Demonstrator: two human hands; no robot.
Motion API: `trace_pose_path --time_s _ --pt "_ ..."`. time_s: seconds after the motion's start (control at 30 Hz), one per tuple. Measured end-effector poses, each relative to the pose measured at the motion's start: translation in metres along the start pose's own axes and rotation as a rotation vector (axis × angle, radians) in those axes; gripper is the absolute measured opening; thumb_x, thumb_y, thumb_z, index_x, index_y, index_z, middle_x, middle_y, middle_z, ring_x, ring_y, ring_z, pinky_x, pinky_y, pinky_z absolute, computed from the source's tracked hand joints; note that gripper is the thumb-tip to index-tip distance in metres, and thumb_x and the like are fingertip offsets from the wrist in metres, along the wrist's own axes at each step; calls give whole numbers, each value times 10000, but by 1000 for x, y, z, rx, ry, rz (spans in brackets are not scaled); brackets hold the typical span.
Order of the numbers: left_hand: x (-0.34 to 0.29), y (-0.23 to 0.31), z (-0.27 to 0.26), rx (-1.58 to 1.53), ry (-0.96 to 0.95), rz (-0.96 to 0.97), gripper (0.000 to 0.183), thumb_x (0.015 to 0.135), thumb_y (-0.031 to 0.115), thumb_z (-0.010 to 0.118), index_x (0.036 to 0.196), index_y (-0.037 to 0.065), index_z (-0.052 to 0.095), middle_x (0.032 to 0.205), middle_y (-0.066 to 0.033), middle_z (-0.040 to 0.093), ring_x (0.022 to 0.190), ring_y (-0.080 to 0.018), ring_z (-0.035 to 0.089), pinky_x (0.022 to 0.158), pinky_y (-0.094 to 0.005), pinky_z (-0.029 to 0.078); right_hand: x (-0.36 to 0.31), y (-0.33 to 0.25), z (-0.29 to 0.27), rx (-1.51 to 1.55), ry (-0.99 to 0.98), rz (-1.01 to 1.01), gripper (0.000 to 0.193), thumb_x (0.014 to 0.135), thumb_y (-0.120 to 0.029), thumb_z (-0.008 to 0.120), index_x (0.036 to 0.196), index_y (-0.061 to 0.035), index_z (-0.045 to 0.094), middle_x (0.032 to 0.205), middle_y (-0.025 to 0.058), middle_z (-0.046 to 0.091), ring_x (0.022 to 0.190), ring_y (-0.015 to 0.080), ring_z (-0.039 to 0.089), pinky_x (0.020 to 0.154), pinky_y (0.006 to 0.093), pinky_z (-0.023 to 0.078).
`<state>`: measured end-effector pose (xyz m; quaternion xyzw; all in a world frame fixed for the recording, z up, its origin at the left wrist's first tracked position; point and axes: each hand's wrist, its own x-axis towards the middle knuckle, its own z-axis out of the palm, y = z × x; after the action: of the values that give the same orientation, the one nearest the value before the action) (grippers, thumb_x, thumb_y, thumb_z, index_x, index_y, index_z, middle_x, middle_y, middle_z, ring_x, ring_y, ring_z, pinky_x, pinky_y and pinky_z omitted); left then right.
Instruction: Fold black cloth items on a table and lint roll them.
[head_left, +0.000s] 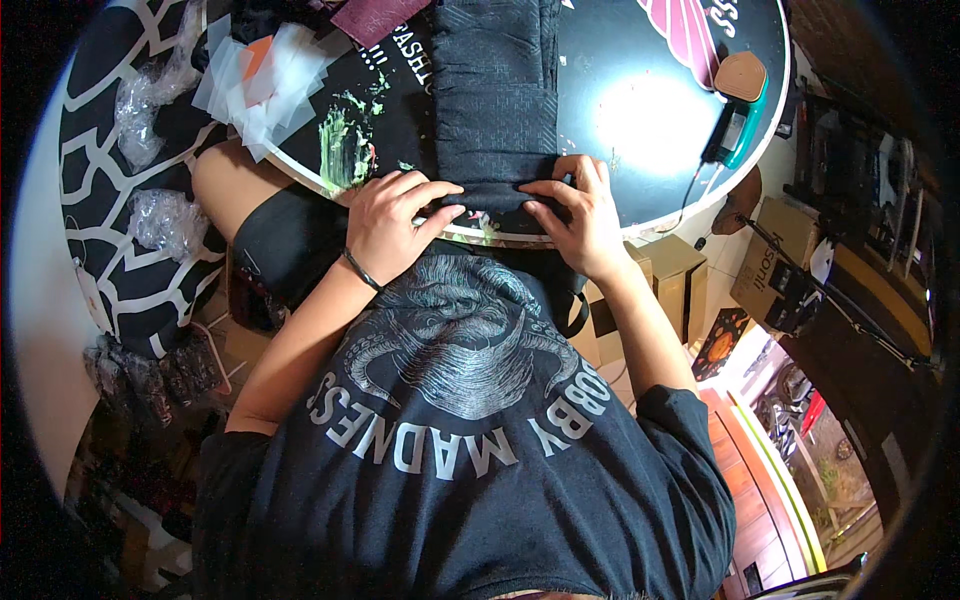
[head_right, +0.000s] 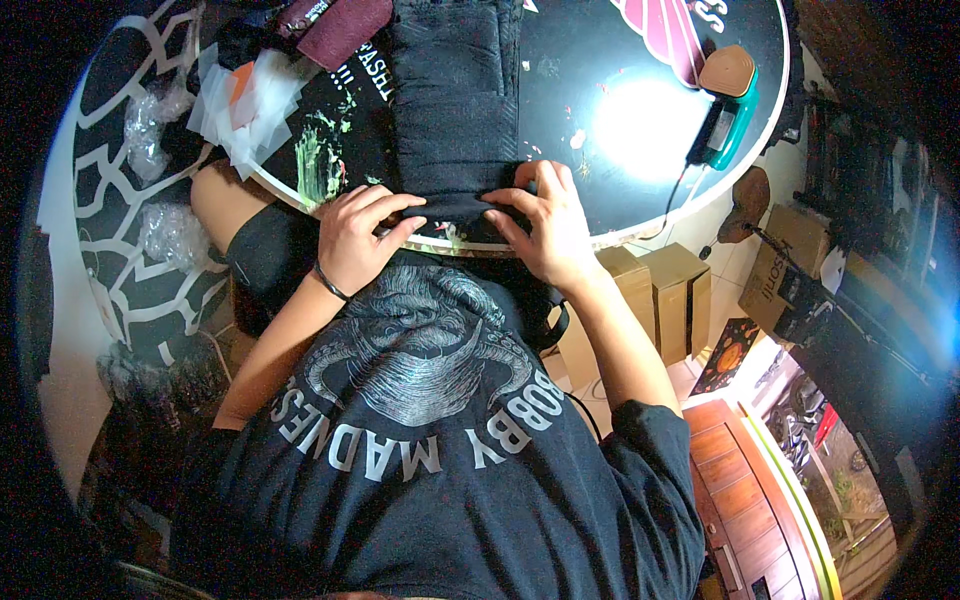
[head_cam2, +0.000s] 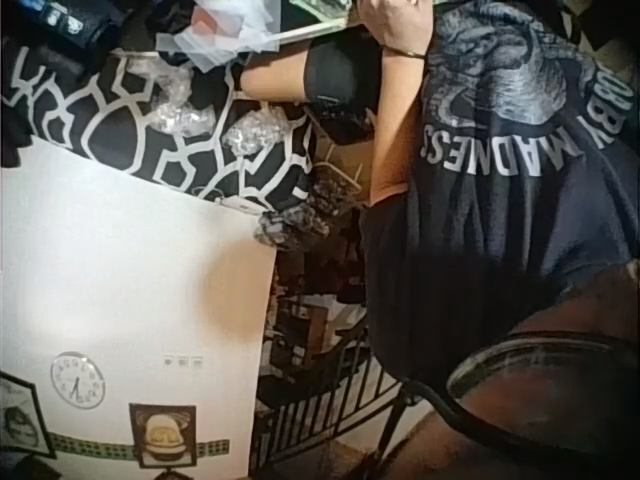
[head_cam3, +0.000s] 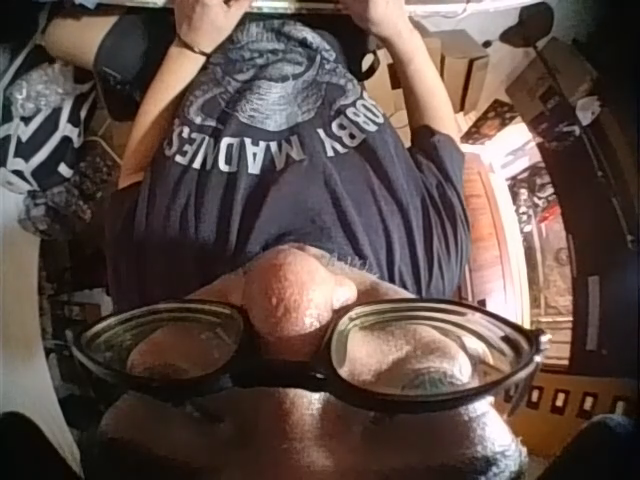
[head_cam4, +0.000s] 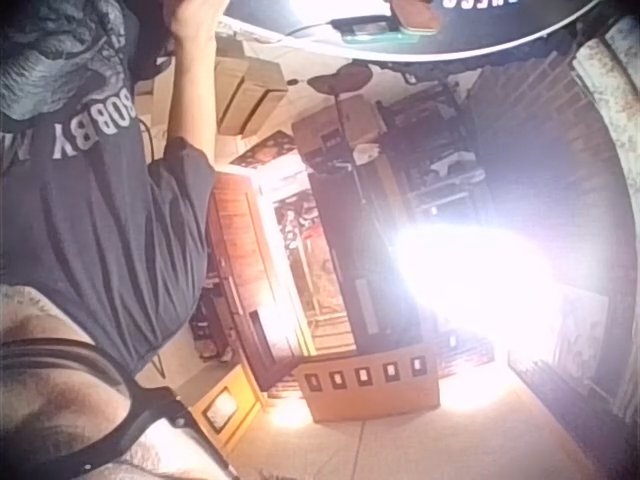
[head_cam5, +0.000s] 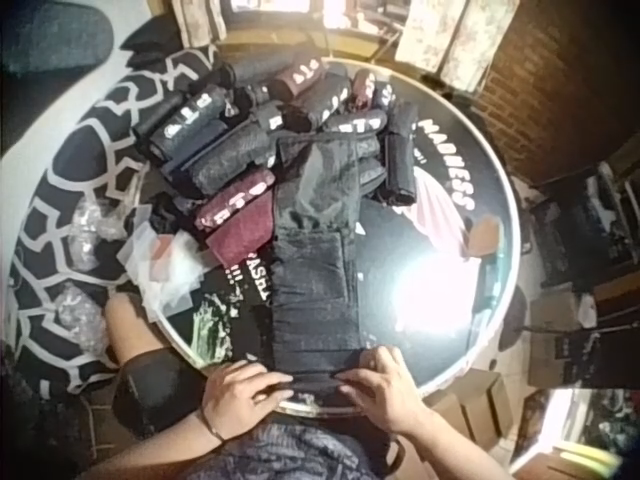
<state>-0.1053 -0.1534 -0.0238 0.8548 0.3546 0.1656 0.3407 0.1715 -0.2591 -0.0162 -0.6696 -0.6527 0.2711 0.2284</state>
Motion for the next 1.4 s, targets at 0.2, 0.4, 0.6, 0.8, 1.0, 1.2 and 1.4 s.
trace_pose_path --time_s 0.2,0.4,0.6,0.8,1.0,1.2,1.4 --pt "13 6 -8 -124 -121 -311 322 1026 322 818 1143 23 838 868 -113 789 689 -212 732 646 -354 554 18 -7 -1 -12 12 141 222 924 -198 879 1124 -103 857 1169 138 586 1156 364 572 1081 471 484" --pt "24 3 -8 -218 -164 -449 357 1035 389 789 1111 45 854 822 -129 800 719 -227 757 672 -368 560 29 -15 0 -53 209 35 242 890 -151 845 1129 -121 838 1183 111 634 1158 351 613 1148 487 473" --pt "29 2 -9 -216 -193 -455 362 1028 391 794 1092 40 857 823 -124 801 716 -221 755 668 -367 558 20 -15 7 -217 119 -426 410 817 -76 791 1227 -46 798 1275 82 751 1218 304 703 1056 444 573" --pt "26 5 -4 -231 -128 -457 325 1006 386 808 1066 69 849 784 -101 778 701 -248 757 668 -387 573 24 -5 11 -104 103 -383 465 785 -72 834 1247 -60 786 1212 85 780 1153 286 741 1040 423 589" --pt "15 -7 6 78 159 244 176 890 227 870 1033 151 801 1105 -6 733 1076 -250 701 918 -402 569 19 -9 7 -18 23 -263 383 812 -77 883 1186 -72 800 1190 88 807 1124 292 767 1013 416 601" --pt "24 -5 1 204 140 329 250 829 267 914 1052 183 838 1148 51 779 1081 -216 682 949 -402 537 21 -12 7 75 37 -108 282 877 -106 878 1138 -64 779 1158 105 809 1118 335 765 1004 433 594" --pt "34 -10 0 202 96 242 270 893 304 879 1121 163 846 1185 26 796 1084 -239 677 972 -403 532 39 1 5 177 44 -82 228 924 -155 871 1122 -65 802 1070 114 820 1029 351 783 972 441 601"
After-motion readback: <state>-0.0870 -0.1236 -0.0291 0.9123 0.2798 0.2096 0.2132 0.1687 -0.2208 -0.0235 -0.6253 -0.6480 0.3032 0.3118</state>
